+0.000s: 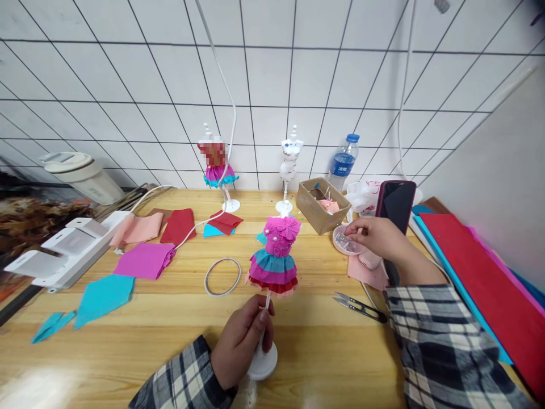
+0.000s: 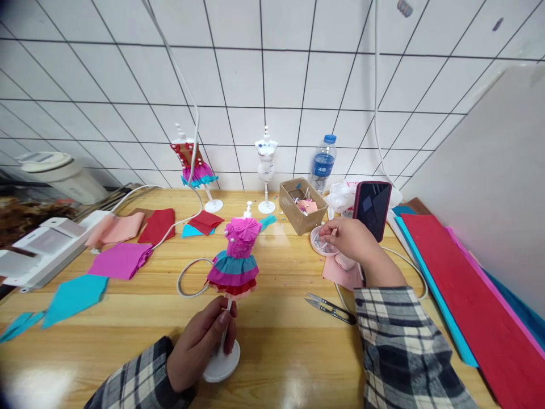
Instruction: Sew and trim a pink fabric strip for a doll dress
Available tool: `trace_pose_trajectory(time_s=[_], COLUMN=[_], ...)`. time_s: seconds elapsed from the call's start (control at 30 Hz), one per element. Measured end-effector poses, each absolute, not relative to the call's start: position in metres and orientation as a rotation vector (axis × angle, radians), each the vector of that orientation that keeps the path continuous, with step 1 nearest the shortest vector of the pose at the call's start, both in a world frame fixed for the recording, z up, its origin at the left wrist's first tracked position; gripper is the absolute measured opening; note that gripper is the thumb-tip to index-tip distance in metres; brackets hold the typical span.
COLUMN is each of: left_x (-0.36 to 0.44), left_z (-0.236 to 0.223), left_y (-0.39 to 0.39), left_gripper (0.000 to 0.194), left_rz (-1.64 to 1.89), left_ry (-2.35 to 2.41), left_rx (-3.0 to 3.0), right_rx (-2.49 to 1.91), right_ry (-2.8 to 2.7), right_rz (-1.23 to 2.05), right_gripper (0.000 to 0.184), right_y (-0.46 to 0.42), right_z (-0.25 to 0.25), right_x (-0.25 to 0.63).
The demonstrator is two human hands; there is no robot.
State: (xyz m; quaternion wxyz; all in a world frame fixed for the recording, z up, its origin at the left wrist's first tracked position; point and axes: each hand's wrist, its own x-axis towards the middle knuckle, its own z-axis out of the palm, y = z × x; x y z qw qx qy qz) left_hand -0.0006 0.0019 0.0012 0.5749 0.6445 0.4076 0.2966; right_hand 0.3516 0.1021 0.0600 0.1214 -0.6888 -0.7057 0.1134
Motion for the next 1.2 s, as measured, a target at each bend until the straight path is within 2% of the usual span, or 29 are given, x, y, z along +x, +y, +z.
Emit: trace_pose_trajectory(time_s=[0.13, 0.3, 0.5, 0.77, 0.83, 0.93, 1.03, 1.2], left_x=[-0.001, -0.002, 0.0, 0.0, 0.0, 0.001, 0.002, 0.003], left_z=[0.0, 0.001, 0.002, 0.004, 0.005, 0.007, 0.008, 0.007], left_y=[0.003, 0.003, 0.001, 0.0, -0.001, -0.004, -0.008, -0.013], left_gripper=[0.033, 0.035, 0.034, 0.036, 0.036, 0.035, 0.034, 0.035], left_rz=[0.697, 0.683, 0.685, 0.7, 0.697, 0.697, 0.701, 0.695], left_ry=[0.959, 0.972, 0.948, 0.948, 0.945, 0.938, 0.927, 0.915], left_rx=[1.524, 1.568, 1.592, 1.617, 1.622, 1.613, 1.57, 1.484], right_rx=[-1.526, -1.062, -0.931, -0.745, -0.865, -1.088, -1.135, -1.118], right_ry=[-1.88, -1.821, -1.725, -1.43, -1.42, -1.485, -1.592, -1.749], right_rz=[0.479, 0.497, 0.496, 0.785, 0.651, 0.269, -0.033, -0.27], right_gripper=[0.017, 0.006, 0.004, 0.008, 0.008, 0.008, 0.014, 0.027], right_y=[0.077, 0.047, 0.031, 0.026, 0.026, 0.025, 0.025, 0.021], right_z=[0.098, 0.129, 0.128, 0.111, 0.11, 0.107, 0.102, 0.092], right_x=[0.329, 0.292, 0.277, 0.247, 0.236, 0.221, 0.214, 0.21])
